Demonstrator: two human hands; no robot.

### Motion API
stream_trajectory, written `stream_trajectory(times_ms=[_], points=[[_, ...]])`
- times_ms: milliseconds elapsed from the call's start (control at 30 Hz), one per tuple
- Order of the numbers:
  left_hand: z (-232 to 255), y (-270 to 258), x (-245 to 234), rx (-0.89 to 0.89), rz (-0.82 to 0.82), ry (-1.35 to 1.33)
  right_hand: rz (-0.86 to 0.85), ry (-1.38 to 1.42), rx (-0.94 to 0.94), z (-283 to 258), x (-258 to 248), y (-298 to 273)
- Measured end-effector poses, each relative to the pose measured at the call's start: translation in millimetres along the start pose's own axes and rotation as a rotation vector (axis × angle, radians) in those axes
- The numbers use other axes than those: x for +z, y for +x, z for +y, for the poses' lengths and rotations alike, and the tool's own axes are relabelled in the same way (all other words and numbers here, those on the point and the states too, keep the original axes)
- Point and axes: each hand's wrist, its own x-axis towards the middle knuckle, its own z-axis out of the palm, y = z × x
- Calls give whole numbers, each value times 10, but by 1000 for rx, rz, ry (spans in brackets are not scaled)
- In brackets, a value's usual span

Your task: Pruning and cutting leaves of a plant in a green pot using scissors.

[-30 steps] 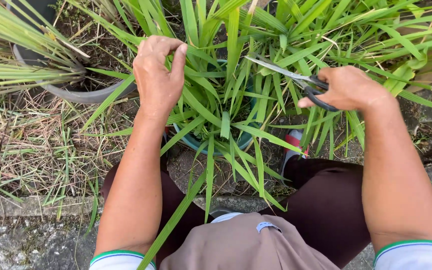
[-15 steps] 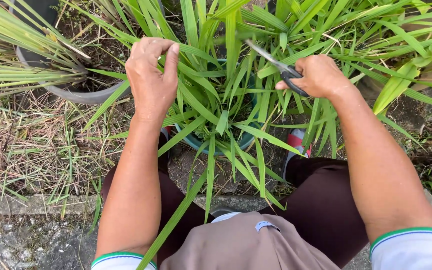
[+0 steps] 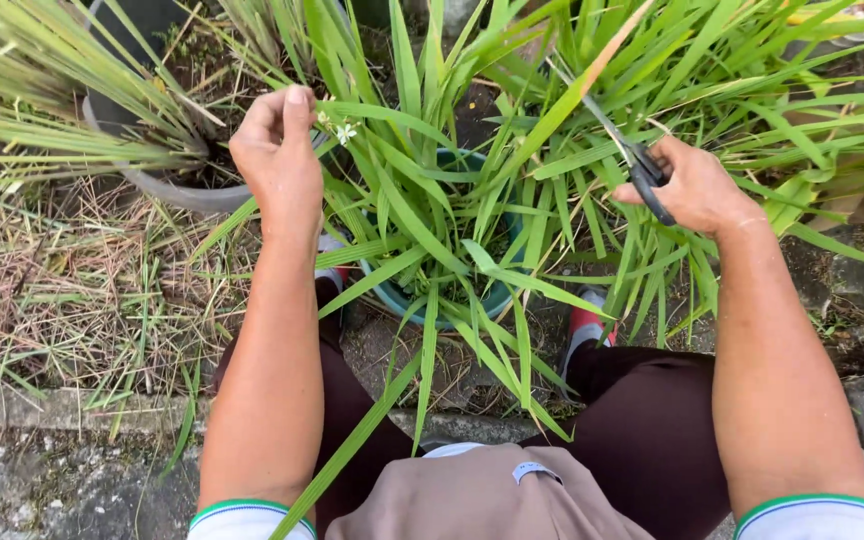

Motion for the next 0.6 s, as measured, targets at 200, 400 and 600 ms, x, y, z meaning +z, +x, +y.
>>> stream_trajectory(times_ms=[200, 400, 600], points=[[-137, -54, 102, -17, 26, -135, 62, -19, 62, 354, -213, -117], [-15, -580, 969, -120, -487, 165, -69, 31, 28, 383, -285, -240], [-200, -851, 1486, -334, -694, 79, -125, 0, -33, 137, -294, -427]])
